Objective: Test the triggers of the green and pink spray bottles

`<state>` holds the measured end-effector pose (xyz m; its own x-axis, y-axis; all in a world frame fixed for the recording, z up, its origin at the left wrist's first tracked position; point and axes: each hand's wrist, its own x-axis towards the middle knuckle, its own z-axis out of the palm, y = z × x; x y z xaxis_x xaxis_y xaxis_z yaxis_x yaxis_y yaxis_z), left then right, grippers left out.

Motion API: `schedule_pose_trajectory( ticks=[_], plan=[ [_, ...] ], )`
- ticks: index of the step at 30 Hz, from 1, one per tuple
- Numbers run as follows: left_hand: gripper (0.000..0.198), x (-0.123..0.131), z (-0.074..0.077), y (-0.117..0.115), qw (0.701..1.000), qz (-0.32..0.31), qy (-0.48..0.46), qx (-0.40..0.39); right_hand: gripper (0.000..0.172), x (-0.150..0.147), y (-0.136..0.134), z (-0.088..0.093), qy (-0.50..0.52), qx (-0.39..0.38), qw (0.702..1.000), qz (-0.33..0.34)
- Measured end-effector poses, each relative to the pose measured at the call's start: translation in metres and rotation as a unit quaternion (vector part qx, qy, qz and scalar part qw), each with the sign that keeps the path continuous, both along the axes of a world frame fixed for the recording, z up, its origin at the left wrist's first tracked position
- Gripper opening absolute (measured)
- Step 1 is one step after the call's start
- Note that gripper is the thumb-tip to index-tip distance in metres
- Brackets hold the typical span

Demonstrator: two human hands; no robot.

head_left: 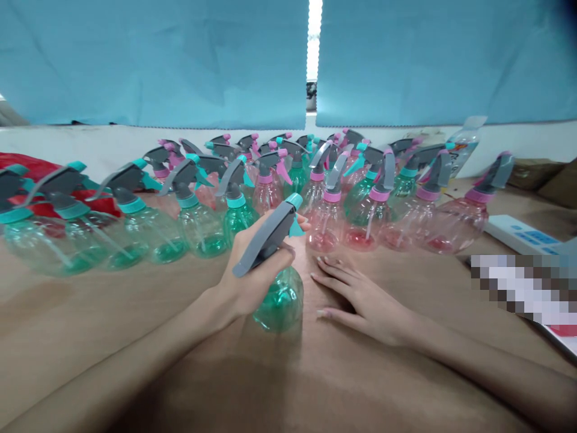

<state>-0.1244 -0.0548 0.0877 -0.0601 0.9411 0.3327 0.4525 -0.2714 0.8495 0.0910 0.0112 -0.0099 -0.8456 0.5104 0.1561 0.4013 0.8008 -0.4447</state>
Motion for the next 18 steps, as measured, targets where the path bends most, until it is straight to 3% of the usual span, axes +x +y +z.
schedule_pose_trajectory(
  ticks=[8, 13, 18],
  plan=[
    [0.019, -0.0057, 0.0010, -0.0008, 0.999, -0.025, 0.024, 0.017, 0.070, -0.0004, 0.0008, -0.0006, 0.001, 0.007, 1.000, 0.003],
    [0.013, -0.0052, 0.0006, 0.0003, 0.999, -0.028, -0.007, 0.036, 0.070, -0.0003, 0.0011, -0.0009, 0.007, 0.004, 1.000, 0.004],
    [0.011, -0.0043, 0.0005, -0.0005, 1.000, -0.019, 0.004, 0.012, 0.068, -0.0001, 0.0013, -0.0021, 0.015, 0.007, 1.000, 0.005]
  ],
)
